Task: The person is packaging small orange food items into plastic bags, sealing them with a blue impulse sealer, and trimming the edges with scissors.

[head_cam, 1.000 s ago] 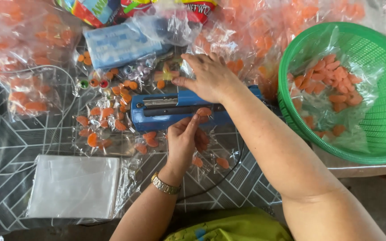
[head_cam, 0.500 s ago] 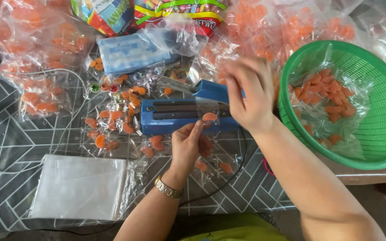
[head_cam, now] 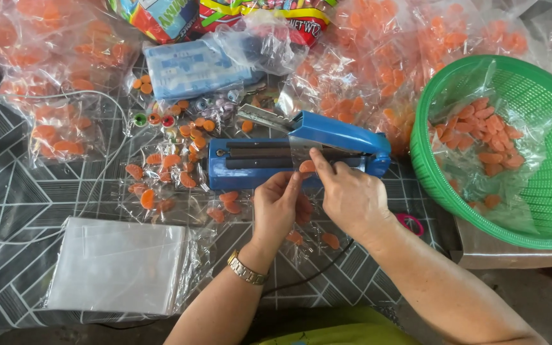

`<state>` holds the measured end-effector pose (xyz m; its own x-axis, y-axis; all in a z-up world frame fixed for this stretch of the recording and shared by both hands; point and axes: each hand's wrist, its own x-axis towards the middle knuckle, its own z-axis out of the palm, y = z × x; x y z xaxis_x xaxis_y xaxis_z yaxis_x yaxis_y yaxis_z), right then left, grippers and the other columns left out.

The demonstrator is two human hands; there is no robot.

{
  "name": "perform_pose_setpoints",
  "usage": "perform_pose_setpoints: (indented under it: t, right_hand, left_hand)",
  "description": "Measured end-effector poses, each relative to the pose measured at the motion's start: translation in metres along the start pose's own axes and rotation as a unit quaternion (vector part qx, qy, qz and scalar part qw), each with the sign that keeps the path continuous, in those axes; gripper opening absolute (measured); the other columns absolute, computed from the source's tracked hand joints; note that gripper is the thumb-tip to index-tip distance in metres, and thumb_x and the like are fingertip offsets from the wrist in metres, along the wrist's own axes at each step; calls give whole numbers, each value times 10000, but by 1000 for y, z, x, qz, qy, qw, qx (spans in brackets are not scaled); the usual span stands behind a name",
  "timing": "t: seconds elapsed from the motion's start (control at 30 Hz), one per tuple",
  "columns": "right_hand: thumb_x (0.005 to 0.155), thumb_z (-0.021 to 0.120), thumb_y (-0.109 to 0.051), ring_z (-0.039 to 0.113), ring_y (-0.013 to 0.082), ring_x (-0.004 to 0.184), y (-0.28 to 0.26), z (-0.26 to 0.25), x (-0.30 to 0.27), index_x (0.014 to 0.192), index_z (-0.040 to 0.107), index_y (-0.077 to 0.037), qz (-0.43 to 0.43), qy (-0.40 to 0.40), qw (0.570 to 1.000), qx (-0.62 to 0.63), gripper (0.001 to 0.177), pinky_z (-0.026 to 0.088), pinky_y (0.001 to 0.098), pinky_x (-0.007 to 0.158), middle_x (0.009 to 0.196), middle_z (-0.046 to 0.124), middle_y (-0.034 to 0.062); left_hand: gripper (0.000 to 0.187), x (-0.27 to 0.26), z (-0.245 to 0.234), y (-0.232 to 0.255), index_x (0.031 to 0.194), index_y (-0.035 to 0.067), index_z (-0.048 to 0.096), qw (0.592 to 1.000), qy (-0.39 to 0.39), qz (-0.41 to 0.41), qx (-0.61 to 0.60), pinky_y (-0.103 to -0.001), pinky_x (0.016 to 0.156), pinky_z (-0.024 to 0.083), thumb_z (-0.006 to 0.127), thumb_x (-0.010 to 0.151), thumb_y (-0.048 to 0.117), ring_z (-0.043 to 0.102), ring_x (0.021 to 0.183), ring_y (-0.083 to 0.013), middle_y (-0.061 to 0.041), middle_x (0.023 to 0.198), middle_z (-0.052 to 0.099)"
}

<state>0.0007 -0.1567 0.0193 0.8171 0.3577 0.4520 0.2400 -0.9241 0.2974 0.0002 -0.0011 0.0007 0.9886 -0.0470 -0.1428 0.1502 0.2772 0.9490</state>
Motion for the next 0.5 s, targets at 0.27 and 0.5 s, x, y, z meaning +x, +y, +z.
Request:
perform_pose_setpoints:
  t: [0.27, 0.5]
  right_hand:
    - [937, 500, -219, 707, 211, 555, -13, 3, 20, 1430, 580, -337, 13, -81, 995, 59, 514, 574, 366, 480, 731, 660, -9]
    - [930, 473, -176, 746, 264, 649, 10, -2, 4, 1502, 474, -403, 89, -187, 977, 55, 615, 614, 429, 566, 824, 686, 23]
  left_hand:
    - [326, 3, -1, -8, 1027, -100, 722, 1000, -6, 19, 2, -353, 337, 558, 571, 1046, 189, 659, 387, -272, -210, 516, 670]
    - [366, -2, 3, 4, 1025, -92, 725, 1000, -1, -15, -10, -341, 340, 549, 570, 1050, 238, 662, 409, -277, -216, 535, 671]
